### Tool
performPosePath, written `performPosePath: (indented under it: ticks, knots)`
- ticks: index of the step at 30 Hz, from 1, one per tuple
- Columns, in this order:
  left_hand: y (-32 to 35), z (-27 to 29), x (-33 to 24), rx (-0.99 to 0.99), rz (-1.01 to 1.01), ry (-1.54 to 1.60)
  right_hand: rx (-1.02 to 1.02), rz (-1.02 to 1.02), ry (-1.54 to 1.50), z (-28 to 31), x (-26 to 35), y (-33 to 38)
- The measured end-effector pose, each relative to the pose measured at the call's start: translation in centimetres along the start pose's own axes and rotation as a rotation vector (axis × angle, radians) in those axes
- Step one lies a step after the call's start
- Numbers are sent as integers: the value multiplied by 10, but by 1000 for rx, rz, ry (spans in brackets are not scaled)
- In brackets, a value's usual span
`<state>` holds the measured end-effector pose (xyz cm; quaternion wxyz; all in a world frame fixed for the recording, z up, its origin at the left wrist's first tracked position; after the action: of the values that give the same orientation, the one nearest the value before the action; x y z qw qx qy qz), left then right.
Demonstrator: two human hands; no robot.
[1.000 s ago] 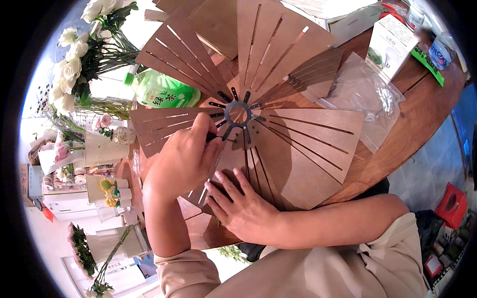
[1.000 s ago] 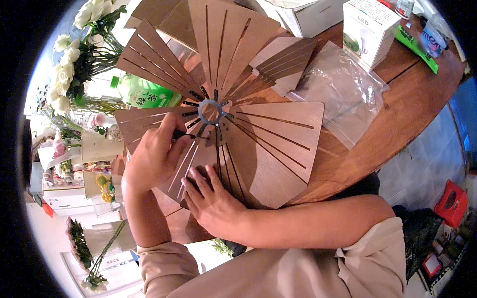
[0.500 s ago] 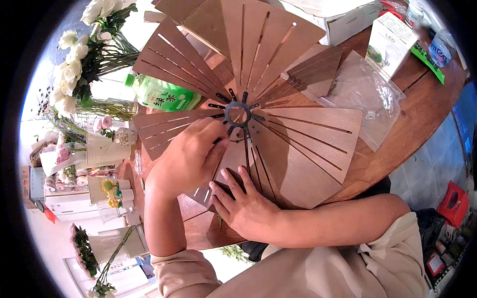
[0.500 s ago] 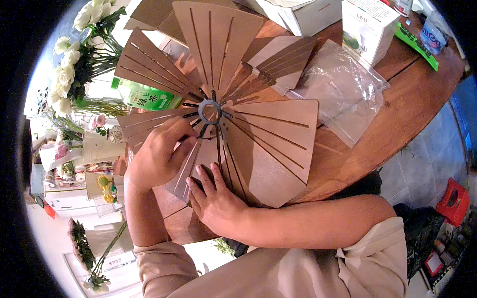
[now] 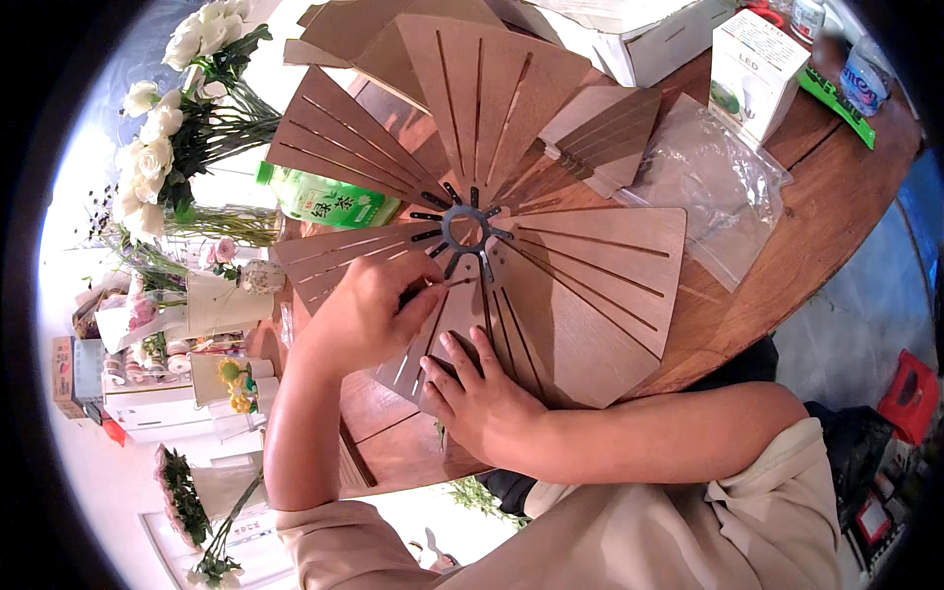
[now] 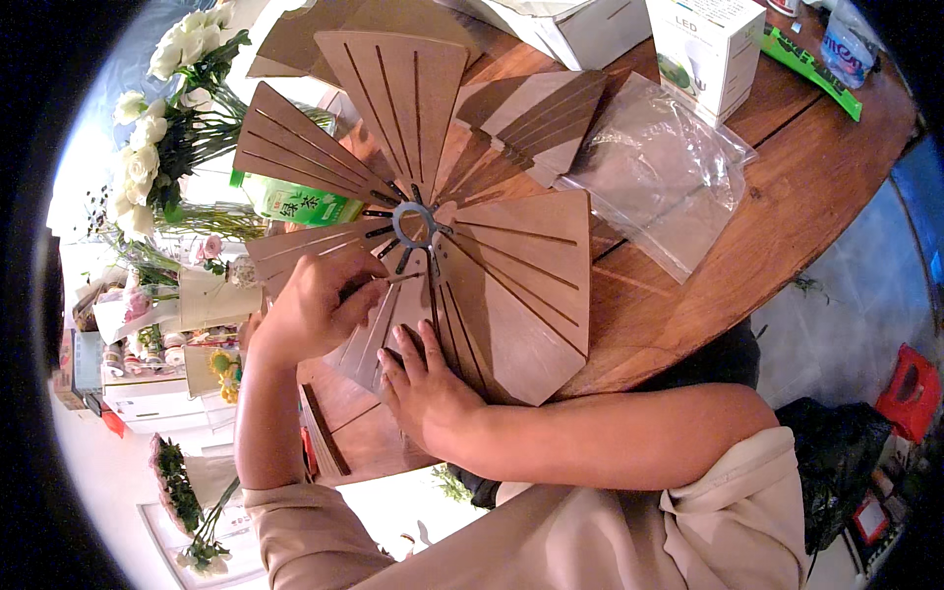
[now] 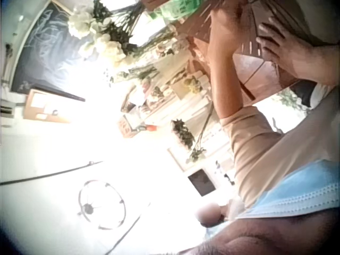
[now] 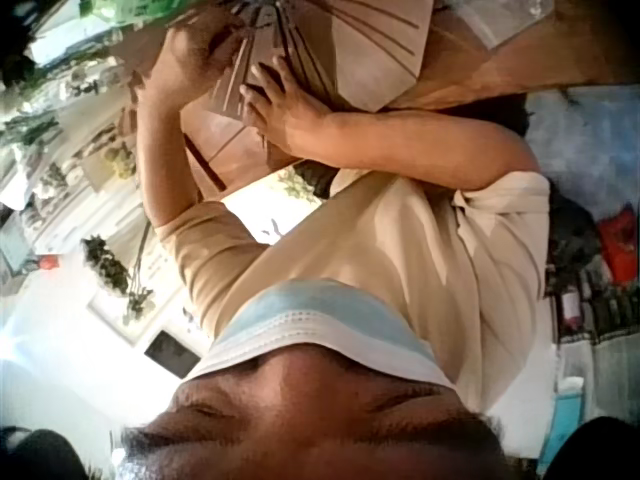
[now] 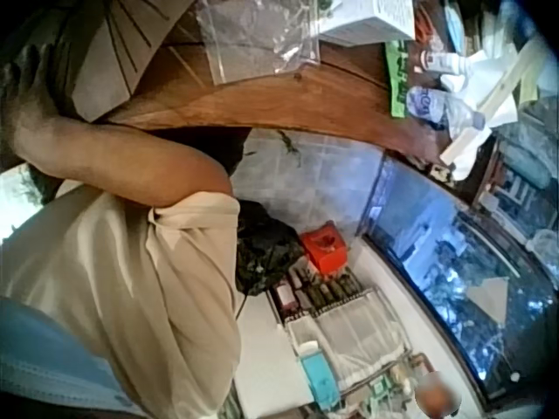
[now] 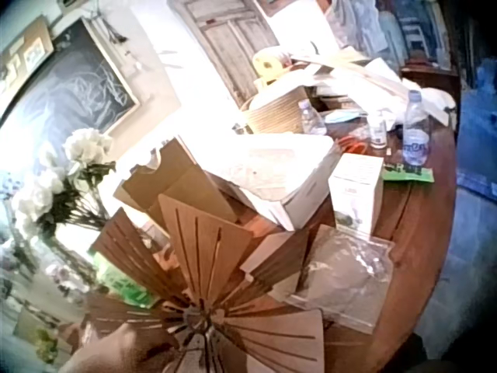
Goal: The person assembles a wooden fan by inserting individual slats into a central black hub. They use a small metal tool to secure the slats into place, working methodically around the circular hub to complete the fan structure.
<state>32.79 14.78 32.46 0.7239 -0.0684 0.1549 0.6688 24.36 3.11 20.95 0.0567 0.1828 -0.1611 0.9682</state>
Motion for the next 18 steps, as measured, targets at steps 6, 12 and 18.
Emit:
performPosePath:
  ticks: [6,12,18]
  knots:
    - [-11,-11,13,215,155,-234,-39,-9,29,-5,2,1]
    - [-26,-4,1,322,-242,-254,-43,2,34,-8,2,1]
    - [-32,-5,-17,307,-132,-349,-15,6,76,-11,3,-1]
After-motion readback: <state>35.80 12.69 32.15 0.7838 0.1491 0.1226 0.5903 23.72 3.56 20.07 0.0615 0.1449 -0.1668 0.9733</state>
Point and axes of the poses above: each hand's wrist, its own y-axis away from the middle knuckle, its own z-axis out of the back of the hand, x = y × z, the point moved 4 cm from there along -y, towards the middle knuckle, and after that the axes turned 5 degrees about -x, right-handed, at the moved point
